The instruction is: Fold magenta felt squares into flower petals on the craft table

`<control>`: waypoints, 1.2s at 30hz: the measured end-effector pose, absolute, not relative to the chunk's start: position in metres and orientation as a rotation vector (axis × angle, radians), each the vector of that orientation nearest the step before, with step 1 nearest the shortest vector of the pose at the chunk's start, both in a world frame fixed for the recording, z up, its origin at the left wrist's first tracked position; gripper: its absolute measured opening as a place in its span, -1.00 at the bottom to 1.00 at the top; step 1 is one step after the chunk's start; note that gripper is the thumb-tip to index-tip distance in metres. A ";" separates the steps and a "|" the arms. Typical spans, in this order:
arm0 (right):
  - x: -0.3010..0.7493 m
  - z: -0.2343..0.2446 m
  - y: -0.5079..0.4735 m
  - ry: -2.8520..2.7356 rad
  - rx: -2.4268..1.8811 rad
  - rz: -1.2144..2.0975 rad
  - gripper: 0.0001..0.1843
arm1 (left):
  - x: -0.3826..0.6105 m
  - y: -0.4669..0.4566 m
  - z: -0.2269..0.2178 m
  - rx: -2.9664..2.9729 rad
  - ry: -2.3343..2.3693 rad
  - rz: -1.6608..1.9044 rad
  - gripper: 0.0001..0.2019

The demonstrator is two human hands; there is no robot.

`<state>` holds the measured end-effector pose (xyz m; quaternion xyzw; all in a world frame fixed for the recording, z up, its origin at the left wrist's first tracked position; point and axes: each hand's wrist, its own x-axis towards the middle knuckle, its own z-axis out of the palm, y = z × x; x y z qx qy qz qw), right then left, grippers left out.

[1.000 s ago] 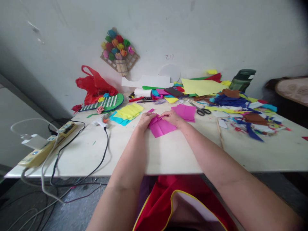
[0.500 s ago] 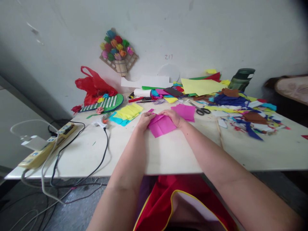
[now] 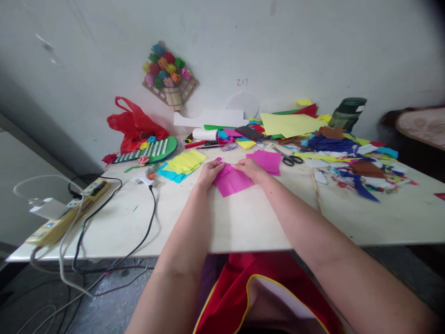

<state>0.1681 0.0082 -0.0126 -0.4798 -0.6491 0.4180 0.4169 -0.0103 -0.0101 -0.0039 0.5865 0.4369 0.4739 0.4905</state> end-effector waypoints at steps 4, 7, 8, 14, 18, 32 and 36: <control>0.168 -0.012 0.007 -1.570 -1.206 1.084 -0.58 | -0.011 -0.007 -0.006 1.436 1.061 1.157 -0.65; 0.168 -0.011 0.005 -1.528 -1.219 1.114 -0.60 | -0.011 -0.005 -0.008 1.445 1.073 1.139 -0.66; 0.167 -0.011 0.005 -1.519 -1.221 1.121 -0.61 | -0.012 -0.004 -0.008 1.447 1.076 1.131 -0.66; 0.168 -0.011 0.005 -1.537 -1.166 1.163 -0.63 | -0.011 -0.007 -0.005 1.445 1.098 1.091 -0.67; 0.169 -0.009 0.004 -1.557 -1.128 1.180 -0.62 | -0.009 -0.009 -0.003 1.477 1.099 1.060 -0.67; 0.164 -0.012 0.008 -1.701 -1.078 0.973 -0.75 | -0.006 -0.010 -0.002 1.511 1.087 1.077 -0.69; 0.163 -0.012 0.008 -1.717 -1.058 0.931 -0.79 | -0.006 -0.009 -0.004 1.522 1.086 1.084 -0.71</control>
